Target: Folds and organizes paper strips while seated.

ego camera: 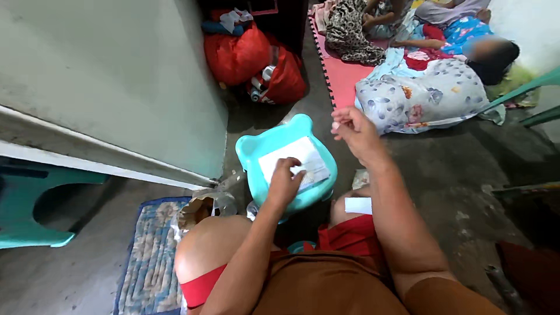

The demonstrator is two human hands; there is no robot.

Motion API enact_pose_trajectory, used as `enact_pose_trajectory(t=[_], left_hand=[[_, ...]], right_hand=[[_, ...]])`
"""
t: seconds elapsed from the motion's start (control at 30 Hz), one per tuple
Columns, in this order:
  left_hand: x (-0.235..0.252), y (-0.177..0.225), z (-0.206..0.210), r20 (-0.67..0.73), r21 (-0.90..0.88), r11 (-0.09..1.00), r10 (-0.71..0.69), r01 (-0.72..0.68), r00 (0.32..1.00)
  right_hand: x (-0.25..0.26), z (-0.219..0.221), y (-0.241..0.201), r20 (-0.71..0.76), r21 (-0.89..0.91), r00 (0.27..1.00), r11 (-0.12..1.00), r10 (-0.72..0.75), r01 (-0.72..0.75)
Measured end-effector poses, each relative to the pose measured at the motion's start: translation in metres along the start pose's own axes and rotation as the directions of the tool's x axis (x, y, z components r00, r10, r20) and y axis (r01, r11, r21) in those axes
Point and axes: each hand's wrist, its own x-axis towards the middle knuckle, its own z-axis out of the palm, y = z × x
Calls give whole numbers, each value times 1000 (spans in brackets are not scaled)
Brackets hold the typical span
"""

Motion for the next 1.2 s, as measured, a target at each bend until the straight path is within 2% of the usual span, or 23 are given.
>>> enact_pose_trajectory(t=[0.03,0.1,0.17,0.23,0.37,0.5,0.7,0.83,0.97,1.2], left_hand=[[-2,9,15,138,-56,998,46,-39,989],[-7,25,42,381,-159,986,112,-54,918],[-10,33,62,487,-234,970,168,-57,857],[-10,37,74,527,-264,962,200,-65,826],[-6,45,80,531,-312,945,258,-96,807],[-10,51,83,461,-299,936,311,-185,831],[-14,57,84,361,-160,900,435,-405,825],[-13,64,76,355,-88,854,507,-512,785],[-14,76,63,301,-168,834,551,-525,779],[-17,102,58,304,-158,857,515,-490,802]], right_hand=[[-11,-13,-11,-26,59,996,995,-82,83],[-35,-39,-27,-60,101,979,975,-194,199],[-56,-63,-27,-87,104,968,964,-237,246],[-74,-79,-12,-142,101,971,973,-194,210],[-104,-98,21,-250,119,968,992,-2,32],[-118,-106,38,-281,170,958,985,57,-8],[-118,-97,38,-272,134,961,991,41,-5],[-118,-77,41,-132,46,991,999,20,-15],[-121,-59,49,-5,46,1000,999,11,-11],[-129,-58,50,-44,120,999,993,10,-4]])
